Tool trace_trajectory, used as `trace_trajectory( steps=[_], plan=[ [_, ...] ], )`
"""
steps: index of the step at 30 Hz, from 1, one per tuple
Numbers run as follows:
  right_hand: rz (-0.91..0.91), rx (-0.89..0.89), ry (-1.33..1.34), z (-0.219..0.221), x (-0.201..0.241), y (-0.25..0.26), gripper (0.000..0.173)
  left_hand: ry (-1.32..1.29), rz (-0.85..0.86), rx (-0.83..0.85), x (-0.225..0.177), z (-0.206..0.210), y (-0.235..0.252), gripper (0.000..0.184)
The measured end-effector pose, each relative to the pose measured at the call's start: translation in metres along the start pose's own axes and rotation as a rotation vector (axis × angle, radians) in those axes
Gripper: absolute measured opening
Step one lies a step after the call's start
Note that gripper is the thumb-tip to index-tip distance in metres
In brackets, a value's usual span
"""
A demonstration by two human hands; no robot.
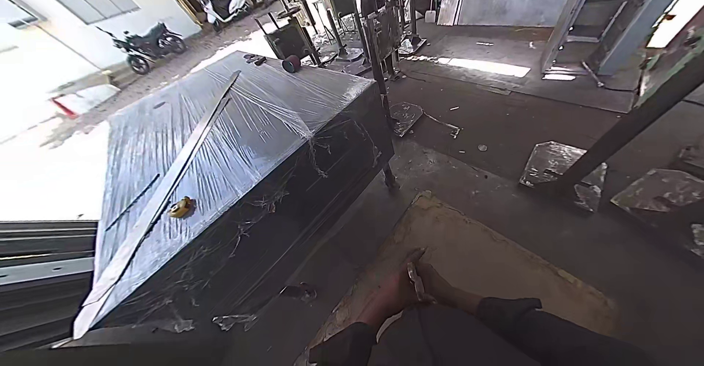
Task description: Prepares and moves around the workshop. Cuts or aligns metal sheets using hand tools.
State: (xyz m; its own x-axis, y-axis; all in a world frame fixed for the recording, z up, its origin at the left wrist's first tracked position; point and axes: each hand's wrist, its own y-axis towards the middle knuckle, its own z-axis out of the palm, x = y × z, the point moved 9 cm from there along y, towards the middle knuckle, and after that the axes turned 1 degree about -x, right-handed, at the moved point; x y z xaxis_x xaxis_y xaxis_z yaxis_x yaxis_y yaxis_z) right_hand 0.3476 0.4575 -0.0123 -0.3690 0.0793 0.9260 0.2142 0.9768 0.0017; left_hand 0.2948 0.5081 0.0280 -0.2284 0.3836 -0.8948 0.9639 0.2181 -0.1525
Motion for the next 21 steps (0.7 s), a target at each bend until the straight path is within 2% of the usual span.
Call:
trace_trajectory(
  steps=[3,5,9,11,14,16,19,21],
  plan=[
    [-0.197,-0.007,-0.084,0.012,0.002,-0.032,0.047,-0.019,0.022,-0.085,-0.003,0.024,-0.021,0.092],
    [-0.283,-0.05,-0.083,0.019,0.0,-0.059,0.052,-0.042,0.055,-0.216,-0.006,0.043,-0.041,0.074],
    [-0.096,0.071,-0.081,0.037,-0.048,-0.107,0.05,-0.019,0.15,-0.441,-0.012,0.089,-0.076,0.053],
    [-0.019,0.127,-0.073,0.043,-0.057,-0.127,0.042,-0.007,0.138,-0.489,-0.018,0.113,-0.089,0.047],
    [0.098,0.147,0.155,0.034,-0.059,-0.157,0.03,0.028,0.049,-0.528,-0.028,0.151,-0.099,0.044],
    [0.006,0.175,0.142,0.022,-0.053,-0.174,0.029,0.058,-0.009,-0.566,-0.044,0.171,-0.102,0.049],
    [-0.202,0.22,-0.094,0.004,-0.028,-0.207,0.03,0.082,-0.016,-0.635,-0.075,0.199,-0.11,0.045],
    [-0.121,0.284,-0.136,-0.01,-0.026,-0.24,0.034,0.075,0.008,-0.686,-0.102,0.224,-0.117,0.038]
  ],
)
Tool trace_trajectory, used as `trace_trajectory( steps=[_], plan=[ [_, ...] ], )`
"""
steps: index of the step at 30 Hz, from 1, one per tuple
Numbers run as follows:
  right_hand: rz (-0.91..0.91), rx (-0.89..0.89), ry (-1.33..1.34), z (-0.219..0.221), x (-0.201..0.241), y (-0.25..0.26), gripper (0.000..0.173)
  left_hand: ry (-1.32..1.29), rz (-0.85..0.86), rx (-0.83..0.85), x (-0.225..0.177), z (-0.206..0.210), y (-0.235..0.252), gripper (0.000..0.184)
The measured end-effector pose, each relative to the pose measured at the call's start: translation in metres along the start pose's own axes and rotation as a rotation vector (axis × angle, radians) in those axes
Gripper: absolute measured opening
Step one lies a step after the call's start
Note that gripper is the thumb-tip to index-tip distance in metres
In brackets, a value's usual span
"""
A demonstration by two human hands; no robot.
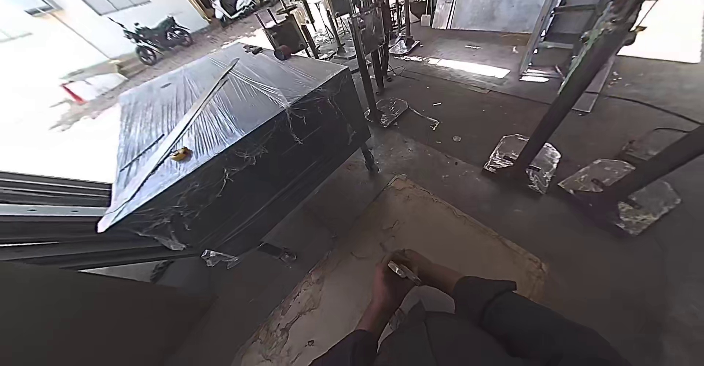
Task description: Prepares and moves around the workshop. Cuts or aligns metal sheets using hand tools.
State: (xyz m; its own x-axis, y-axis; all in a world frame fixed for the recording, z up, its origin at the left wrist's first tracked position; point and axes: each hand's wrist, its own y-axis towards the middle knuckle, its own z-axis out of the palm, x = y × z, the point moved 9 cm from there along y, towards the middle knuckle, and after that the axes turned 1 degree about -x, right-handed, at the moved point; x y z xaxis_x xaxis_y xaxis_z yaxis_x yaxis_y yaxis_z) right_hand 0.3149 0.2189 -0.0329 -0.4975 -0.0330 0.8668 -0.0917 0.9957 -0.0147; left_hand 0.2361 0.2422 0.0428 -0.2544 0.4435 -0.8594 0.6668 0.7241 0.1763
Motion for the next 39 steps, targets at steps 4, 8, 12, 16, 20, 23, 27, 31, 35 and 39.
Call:
trace_trajectory(
  steps=[4,8,12,16,20,23,27,31,35,39],
  plan=[
    [0.03,0.107,-0.147,-0.013,0.006,-0.085,0.047,-0.114,0.04,-0.13,-0.062,0.04,-0.051,0.034],
    [-0.108,-0.002,-0.323,-0.046,0.033,-0.193,0.042,-0.216,0.07,-0.196,-0.14,0.091,-0.101,0.03],
    [-0.103,-0.338,-0.217,-0.082,0.029,-0.308,0.056,-0.393,0.022,-0.17,-0.216,0.125,-0.129,0.029],
    [0.265,-0.32,-0.119,-0.039,-0.057,-0.434,0.069,-0.528,-0.037,-0.233,-0.278,0.128,-0.158,0.025],
    [0.49,-0.093,-0.085,0.026,-0.122,-0.55,0.065,-0.634,-0.028,-0.312,-0.315,0.112,-0.203,0.027],
    [0.453,0.087,-0.07,0.048,-0.113,-0.588,0.05,-0.651,-0.027,-0.36,-0.331,0.098,-0.253,0.026],
    [0.353,0.202,-0.072,0.079,-0.083,-0.605,0.033,-0.632,-0.071,-0.53,-0.322,0.077,-0.34,0.023],
    [0.383,0.269,-0.163,0.115,-0.068,-0.634,0.032,-0.666,-0.144,-0.735,-0.292,0.042,-0.439,0.018],
    [0.461,0.414,-0.21,0.144,-0.057,-0.695,0.025,-0.692,-0.314,-0.919,-0.246,0.03,-0.541,0.009],
    [0.51,0.507,-0.32,0.145,-0.041,-0.732,0.027,-0.784,-0.503,-1.065,-0.198,0.042,-0.625,0.003]
  ],
)
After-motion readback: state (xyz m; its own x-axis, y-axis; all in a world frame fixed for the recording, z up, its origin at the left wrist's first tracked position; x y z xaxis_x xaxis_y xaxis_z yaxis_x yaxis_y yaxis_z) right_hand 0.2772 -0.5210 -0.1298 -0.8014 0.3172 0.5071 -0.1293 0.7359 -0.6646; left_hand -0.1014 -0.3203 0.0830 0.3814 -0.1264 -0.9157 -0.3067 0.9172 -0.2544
